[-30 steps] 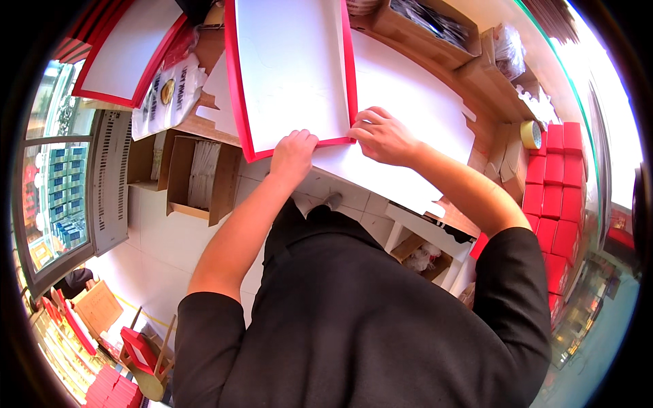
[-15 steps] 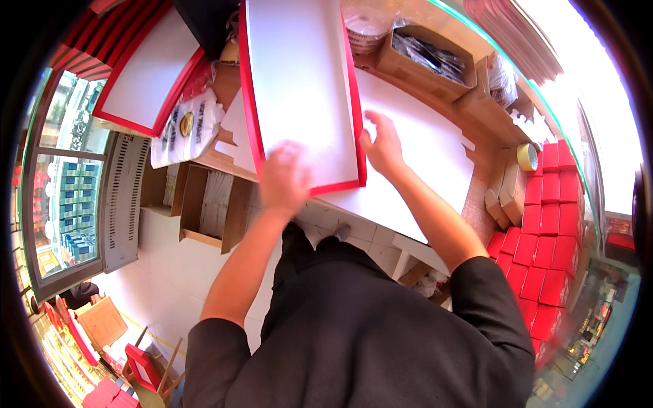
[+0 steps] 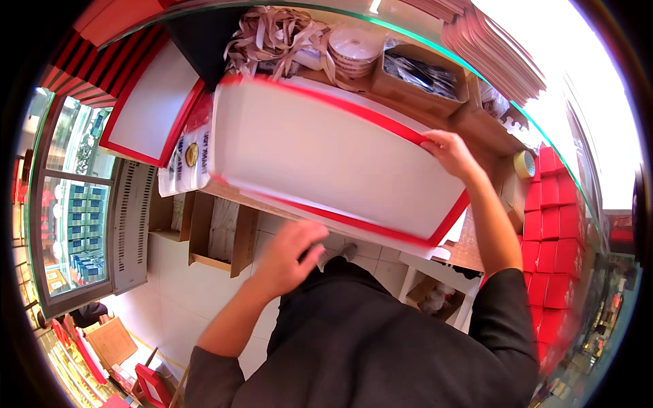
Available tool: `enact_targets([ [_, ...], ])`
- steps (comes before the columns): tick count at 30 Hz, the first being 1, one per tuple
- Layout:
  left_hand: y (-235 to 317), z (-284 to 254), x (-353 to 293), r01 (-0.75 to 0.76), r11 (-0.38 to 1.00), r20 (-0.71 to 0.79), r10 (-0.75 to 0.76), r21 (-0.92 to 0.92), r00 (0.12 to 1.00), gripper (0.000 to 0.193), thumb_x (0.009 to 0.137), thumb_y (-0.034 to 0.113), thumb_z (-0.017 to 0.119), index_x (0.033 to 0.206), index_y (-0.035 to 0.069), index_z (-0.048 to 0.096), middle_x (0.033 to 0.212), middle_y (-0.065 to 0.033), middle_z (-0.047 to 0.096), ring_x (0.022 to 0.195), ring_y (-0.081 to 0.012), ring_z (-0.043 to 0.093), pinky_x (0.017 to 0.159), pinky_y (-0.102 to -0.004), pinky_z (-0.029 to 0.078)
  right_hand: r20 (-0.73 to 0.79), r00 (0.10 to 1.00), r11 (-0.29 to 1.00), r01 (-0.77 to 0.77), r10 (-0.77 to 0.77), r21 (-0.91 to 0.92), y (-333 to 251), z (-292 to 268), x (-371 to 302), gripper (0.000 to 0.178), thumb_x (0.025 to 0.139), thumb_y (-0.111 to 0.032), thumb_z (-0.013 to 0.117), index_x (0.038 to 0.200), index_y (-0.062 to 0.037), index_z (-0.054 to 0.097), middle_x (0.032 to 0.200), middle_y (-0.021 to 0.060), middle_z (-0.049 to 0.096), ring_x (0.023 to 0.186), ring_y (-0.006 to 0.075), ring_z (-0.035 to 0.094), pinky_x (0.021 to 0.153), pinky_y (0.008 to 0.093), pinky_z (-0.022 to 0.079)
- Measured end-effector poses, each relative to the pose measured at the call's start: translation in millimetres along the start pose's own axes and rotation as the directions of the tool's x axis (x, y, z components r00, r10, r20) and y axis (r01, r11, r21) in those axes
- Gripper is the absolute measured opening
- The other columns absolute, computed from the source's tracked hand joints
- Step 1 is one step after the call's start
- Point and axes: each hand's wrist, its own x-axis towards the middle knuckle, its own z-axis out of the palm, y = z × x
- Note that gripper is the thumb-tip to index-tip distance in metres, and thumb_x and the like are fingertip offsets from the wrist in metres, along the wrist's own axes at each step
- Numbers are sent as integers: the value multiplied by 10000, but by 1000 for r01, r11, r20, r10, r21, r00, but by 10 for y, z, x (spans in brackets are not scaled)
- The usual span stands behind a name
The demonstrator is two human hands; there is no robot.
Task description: The person assembles flat white cardboard boxes by folding the flaps and securing them with red adhesive tape. They work on a wooden table, handling each box individually, folding the sides, and applying tape to the seams to form the final rectangular shape.
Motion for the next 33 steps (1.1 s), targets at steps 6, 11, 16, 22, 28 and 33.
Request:
enact_targets([
  [6, -645, -526, 1021, 69, 768, -329, 190, 637, 925, 353, 893, 207, 586, 1204, 40, 586, 1275, -146, 560, 1188, -329, 516, 998, -470, 378, 50, 907, 866, 414, -418, -280, -586, -432, 190, 160, 855, -121, 615, 967, -34, 690, 944, 93, 672, 980, 279, 590, 880, 373, 464],
  [11, -716, -752, 1192, 176, 947, 92, -207, 269, 974, 379, 927, 329, 564, 1127, 9, 600, 1009, -169, 660, 948, -330, 613, 840, -380, 462, -122, 856, 796, 403, -503, -451, -601, -390, 281, 134, 849, -153, 629, 946, -97, 703, 900, 35, 667, 1028, 223, 560, 934, 371, 410],
  [16, -1011, -540, 1124, 358, 926, 157, -374, 117, 914, 327, 976, 330, 494, 1038, 26, 597, 864, -199, 626, 777, -307, 583, 728, -353, 450, -573, 601, 804, 217, -557, -554, -758, -104, 416, 354, 785, -124, 695, 1129, -160, 624, 1277, 65, 561, 1259, 274, 449, 1065, 442, 333],
  [22, -1635, -513, 400, 574, 819, -159, -566, 7, 809, 363, 1003, 318, 460, 1053, -14, 597, 884, -146, 638, 796, -215, 581, 734, -330, 451, -726, 667, 980, 194, -168, -48, -766, 623, -314, 555, 808, -71, 656, 1325, -36, 458, 1388, 209, 421, 1285, 372, 399, 1064, 447, 331],
  [28, -1976, -155, -97, 498, 639, -210, -713, -586, 669, 407, 1024, 321, 424, 1178, -31, 558, 1016, -80, 627, 905, -148, 571, 822, -294, 466, 105, 920, 631, -338, 377, 699, -518, 2157, -893, 563, 924, -275, 578, 1360, 36, 406, 1152, 196, 606, 1045, 277, 590, 942, 353, 450],
  [33, -1808, -199, 76, 457, 344, 80, -722, -820, 688, 346, 930, 163, 507, 1233, -4, 517, 1106, -78, 620, 978, -164, 599, 859, -304, 478, -29, 870, 565, -294, 491, 771, -651, 2390, -764, 333, 954, -188, 514, 1195, 38, 562, 1044, 151, 662, 918, 210, 632, 821, 328, 487],
])
